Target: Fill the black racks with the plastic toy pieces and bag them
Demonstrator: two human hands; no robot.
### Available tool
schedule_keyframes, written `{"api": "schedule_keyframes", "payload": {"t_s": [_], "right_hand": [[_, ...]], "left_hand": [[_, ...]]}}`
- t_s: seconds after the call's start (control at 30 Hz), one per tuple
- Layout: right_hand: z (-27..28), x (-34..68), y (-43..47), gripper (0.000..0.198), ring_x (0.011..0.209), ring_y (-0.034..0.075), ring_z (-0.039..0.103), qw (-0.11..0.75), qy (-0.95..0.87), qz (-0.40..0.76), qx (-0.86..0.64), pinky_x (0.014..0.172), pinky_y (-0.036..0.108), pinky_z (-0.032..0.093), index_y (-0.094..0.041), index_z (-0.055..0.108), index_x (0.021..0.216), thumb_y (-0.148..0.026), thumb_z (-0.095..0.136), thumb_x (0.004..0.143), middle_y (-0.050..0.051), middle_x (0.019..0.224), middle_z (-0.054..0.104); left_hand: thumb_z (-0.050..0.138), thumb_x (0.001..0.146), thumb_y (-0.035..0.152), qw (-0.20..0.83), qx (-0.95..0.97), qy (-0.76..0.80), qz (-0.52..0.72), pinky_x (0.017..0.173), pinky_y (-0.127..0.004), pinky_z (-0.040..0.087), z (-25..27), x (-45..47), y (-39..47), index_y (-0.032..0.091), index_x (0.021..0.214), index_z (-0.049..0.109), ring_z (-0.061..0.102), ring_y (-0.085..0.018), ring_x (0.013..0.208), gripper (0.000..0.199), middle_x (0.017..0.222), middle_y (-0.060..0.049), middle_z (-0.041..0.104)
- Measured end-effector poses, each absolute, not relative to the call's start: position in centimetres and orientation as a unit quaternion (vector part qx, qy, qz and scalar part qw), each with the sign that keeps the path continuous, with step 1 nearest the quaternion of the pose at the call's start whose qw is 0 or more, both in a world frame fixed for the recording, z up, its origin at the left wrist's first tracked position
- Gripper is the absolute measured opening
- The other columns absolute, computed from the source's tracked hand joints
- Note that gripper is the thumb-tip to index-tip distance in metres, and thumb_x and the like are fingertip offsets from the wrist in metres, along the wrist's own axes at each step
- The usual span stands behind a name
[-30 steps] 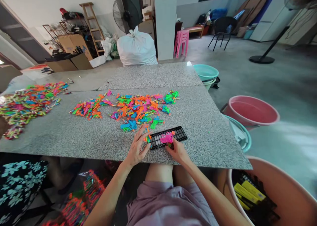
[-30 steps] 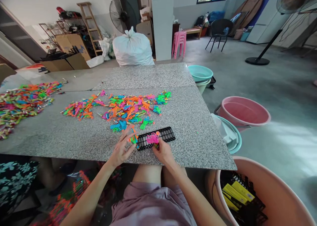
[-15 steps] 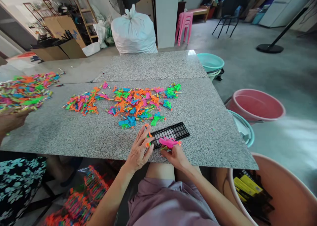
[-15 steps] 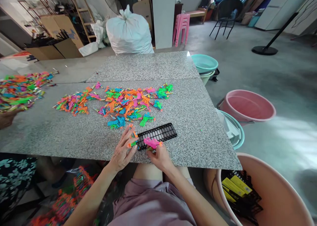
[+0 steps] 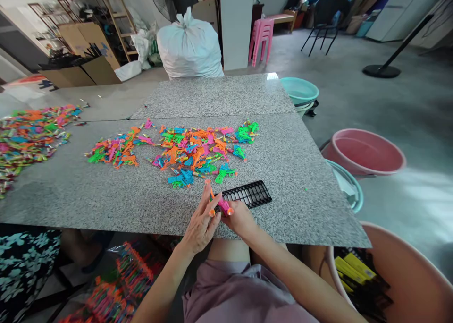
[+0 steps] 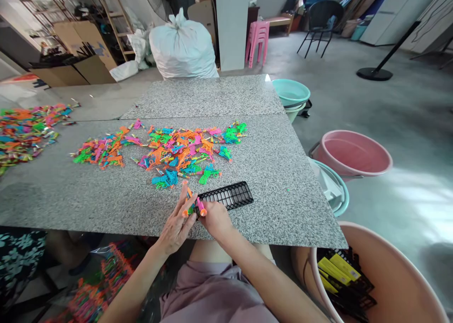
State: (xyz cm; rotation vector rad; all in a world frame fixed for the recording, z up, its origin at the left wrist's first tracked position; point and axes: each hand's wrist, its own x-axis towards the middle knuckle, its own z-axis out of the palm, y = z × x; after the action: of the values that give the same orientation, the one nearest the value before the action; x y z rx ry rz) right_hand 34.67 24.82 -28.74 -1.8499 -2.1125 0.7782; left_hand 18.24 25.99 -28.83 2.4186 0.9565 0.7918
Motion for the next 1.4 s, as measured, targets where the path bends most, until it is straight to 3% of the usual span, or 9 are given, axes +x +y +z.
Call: {"api": "schedule_keyframes", "payload": {"t_s": [0.17, 0.4, 0.57, 0.73, 0.87, 1.1, 1.2, 1.27, 1.4], "right_hand": [[-27.8, 33.0, 25.5, 0.023, 0.089, 0.025, 0.066, 0.042, -0.747, 0.246, -0.616, 0.073, 0.031, 0.042, -0.016, 0.066, 0.105, -0.016, 0.05, 0.089, 0.012, 0.092, 0.07], [-28.5, 36.5, 27.5, 0.018, 0.089, 0.02, 0.065, 0.105, -0.759, 0.295, -0.571, 0.077, 0.026, 0.046, -0.02, 0.071, 0.097, -0.015, 0.066, 0.081, 0.005, 0.093, 0.07], [-28.1, 38.3, 34.0, 0.037, 0.104, 0.021, 0.062, 0.102, -0.774, 0.116, -0.614, 0.082, 0.029, 0.049, -0.02, 0.06, 0.125, -0.01, 0.046, 0.092, 0.011, 0.121, 0.061], [-28.8, 35.4, 37.0, 0.035, 0.104, 0.024, 0.06, 0.008, -0.842, 0.061, -0.536, 0.08, 0.033, 0.052, -0.01, 0.057, 0.123, -0.006, 0.037, 0.094, 0.016, 0.117, 0.059], [-29.6, 37.6, 36.2, 0.028, 0.109, 0.024, 0.056, -0.001, -0.866, 0.033, -0.5, 0.08, 0.031, 0.052, -0.012, 0.064, 0.106, -0.009, 0.038, 0.096, 0.014, 0.113, 0.06], [-30.9, 44.5, 32.9, 0.034, 0.12, 0.02, 0.051, 0.151, -0.827, 0.064, -0.538, 0.104, 0.037, 0.04, -0.019, 0.068, 0.112, -0.005, 0.043, 0.093, 0.009, 0.128, 0.061], [-30.4, 43.0, 32.1, 0.026, 0.106, 0.023, 0.061, 0.197, -0.688, 0.088, -0.693, 0.091, 0.034, 0.046, -0.017, 0.062, 0.117, -0.028, 0.049, 0.097, 0.012, 0.115, 0.066], [-29.9, 41.2, 32.5, 0.046, 0.095, 0.026, 0.065, 0.162, -0.62, 0.122, -0.758, 0.083, 0.035, 0.047, -0.013, 0.057, 0.119, -0.048, 0.06, 0.09, 0.014, 0.102, 0.068], [-29.4, 39.8, 34.0, 0.055, 0.098, 0.03, 0.066, 0.123, -0.56, 0.192, -0.796, 0.08, 0.035, 0.048, -0.01, 0.054, 0.118, -0.037, 0.076, 0.076, 0.016, 0.098, 0.069]], "left_hand": [[0.048, 0.097, 0.02, 0.227, 0.862, 0.336, 0.303, 0.118, -0.05, 0.03, -29.0, 18.4, 26.1, 0.031, 0.152, 0.025, 0.008, -0.03, 0.15, 0.061, 0.164, -0.009, -0.004], [0.05, 0.097, 0.018, 0.156, 0.873, 0.34, 0.313, 0.116, -0.043, 0.036, -29.4, 17.9, 26.8, 0.023, 0.13, 0.046, 0.015, -0.027, 0.149, 0.034, 0.164, -0.01, 0.006], [0.05, 0.096, 0.016, 0.133, 0.882, 0.315, 0.324, 0.111, -0.045, 0.041, -29.3, 17.9, 26.9, 0.019, 0.126, 0.046, 0.013, -0.03, 0.149, 0.03, 0.163, -0.015, 0.008], [0.058, 0.093, 0.019, 0.003, 0.898, 0.308, 0.315, 0.114, -0.055, 0.033, -29.0, 17.4, 27.5, 0.017, 0.128, 0.051, 0.017, -0.033, 0.149, 0.036, 0.152, -0.016, 0.038], [0.059, 0.093, 0.019, -0.024, 0.908, 0.277, 0.313, 0.116, -0.049, 0.031, -28.8, 17.0, 27.7, 0.015, 0.129, 0.051, 0.028, -0.027, 0.146, 0.038, 0.134, -0.013, 0.059], [0.053, 0.093, 0.01, 0.097, 0.909, 0.258, 0.313, 0.109, -0.049, 0.044, -28.4, 16.8, 26.7, 0.013, 0.124, 0.049, 0.022, -0.03, 0.148, 0.031, 0.142, -0.018, 0.051], [0.052, 0.093, 0.008, 0.111, 0.911, 0.245, 0.312, 0.11, -0.05, 0.042, -28.2, 16.9, 26.4, 0.013, 0.124, 0.047, 0.019, -0.031, 0.149, 0.032, 0.144, -0.02, 0.047], [0.051, 0.092, 0.007, 0.114, 0.908, 0.253, 0.312, 0.111, -0.051, 0.041, -28.4, 17.1, 26.3, 0.013, 0.122, 0.047, 0.017, -0.031, 0.149, 0.031, 0.144, -0.019, 0.047], [0.051, 0.091, 0.007, 0.11, 0.903, 0.268, 0.317, 0.112, -0.052, 0.039, -28.8, 17.4, 26.3, 0.015, 0.118, 0.047, 0.016, -0.032, 0.149, 0.029, 0.147, -0.018, 0.043]]}}
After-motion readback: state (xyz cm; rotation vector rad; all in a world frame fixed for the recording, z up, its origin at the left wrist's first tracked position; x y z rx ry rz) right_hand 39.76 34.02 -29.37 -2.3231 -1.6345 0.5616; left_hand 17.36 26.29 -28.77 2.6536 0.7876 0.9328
